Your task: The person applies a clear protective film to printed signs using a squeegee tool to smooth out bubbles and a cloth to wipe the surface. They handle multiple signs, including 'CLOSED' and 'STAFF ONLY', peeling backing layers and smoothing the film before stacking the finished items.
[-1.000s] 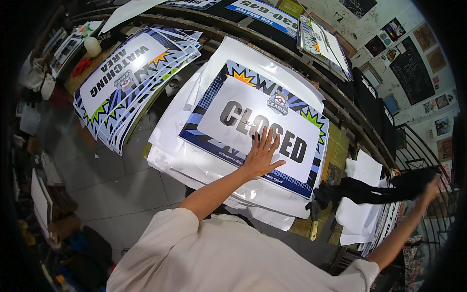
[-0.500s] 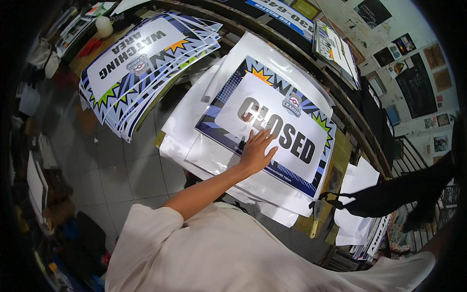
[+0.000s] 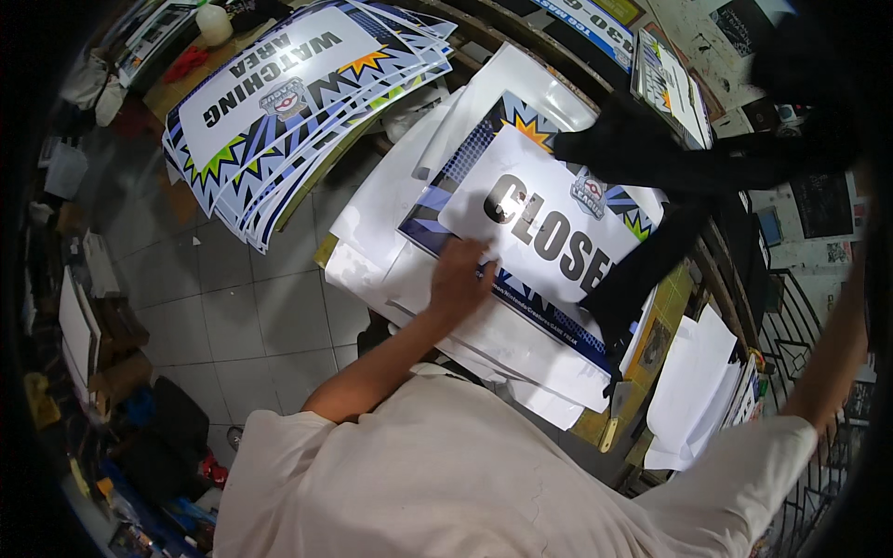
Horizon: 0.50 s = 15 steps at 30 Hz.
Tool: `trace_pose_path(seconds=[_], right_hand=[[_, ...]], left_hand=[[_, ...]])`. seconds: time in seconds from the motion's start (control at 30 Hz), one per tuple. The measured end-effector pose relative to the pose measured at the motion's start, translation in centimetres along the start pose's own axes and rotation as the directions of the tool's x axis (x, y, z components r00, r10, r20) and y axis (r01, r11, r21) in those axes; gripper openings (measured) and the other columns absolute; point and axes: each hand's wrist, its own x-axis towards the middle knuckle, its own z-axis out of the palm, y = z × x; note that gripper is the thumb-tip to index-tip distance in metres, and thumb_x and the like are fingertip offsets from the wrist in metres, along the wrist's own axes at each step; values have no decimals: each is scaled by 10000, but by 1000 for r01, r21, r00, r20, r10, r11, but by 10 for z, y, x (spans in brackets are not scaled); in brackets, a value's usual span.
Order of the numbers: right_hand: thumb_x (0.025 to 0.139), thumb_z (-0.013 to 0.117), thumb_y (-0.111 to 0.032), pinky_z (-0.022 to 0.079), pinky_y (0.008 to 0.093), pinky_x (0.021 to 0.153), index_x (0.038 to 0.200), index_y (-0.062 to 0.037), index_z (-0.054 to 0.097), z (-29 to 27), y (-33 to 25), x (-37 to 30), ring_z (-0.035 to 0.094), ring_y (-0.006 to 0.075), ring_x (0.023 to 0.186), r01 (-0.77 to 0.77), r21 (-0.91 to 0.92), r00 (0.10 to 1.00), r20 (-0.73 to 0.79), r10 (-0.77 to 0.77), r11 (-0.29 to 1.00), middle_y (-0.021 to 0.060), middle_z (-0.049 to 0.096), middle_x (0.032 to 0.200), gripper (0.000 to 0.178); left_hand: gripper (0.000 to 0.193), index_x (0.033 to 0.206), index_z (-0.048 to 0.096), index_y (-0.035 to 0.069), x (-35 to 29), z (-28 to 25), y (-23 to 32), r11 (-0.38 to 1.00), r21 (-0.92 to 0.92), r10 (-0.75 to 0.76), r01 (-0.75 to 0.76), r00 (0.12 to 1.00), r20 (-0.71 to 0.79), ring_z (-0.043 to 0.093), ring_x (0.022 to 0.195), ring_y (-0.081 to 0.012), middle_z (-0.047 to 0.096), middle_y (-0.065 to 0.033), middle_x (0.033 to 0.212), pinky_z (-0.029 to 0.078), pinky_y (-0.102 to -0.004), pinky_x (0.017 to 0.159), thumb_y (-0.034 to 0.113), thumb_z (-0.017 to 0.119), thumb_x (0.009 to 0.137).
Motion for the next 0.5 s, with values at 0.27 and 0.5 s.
trace_pose_path(seconds=[0.27,0.5], right_hand=[[953,649,-466,334,578,1146,1401,-139,615,218,-364,-220,394,446,1434,-232,740,804,512,-304,632,224,478,1515,556],[794,797,-460,237,612,1205,1204,-98,745,188,-490,-229,257,419,1519,-135,763,879,386,-279,633,125,381,1621,549]], left_hand=[[577,1499,443,18,56,-11,-64,829,558,21,22,997,-70,293,1461,-435,360,-248,1555,224,-632,1166,204,599,975],[739,1581,252,-46,51,-11,-74,667,742,-66,-67,987,149,76,1533,-520,115,-319,1657,40,-699,1195,257,551,978]])
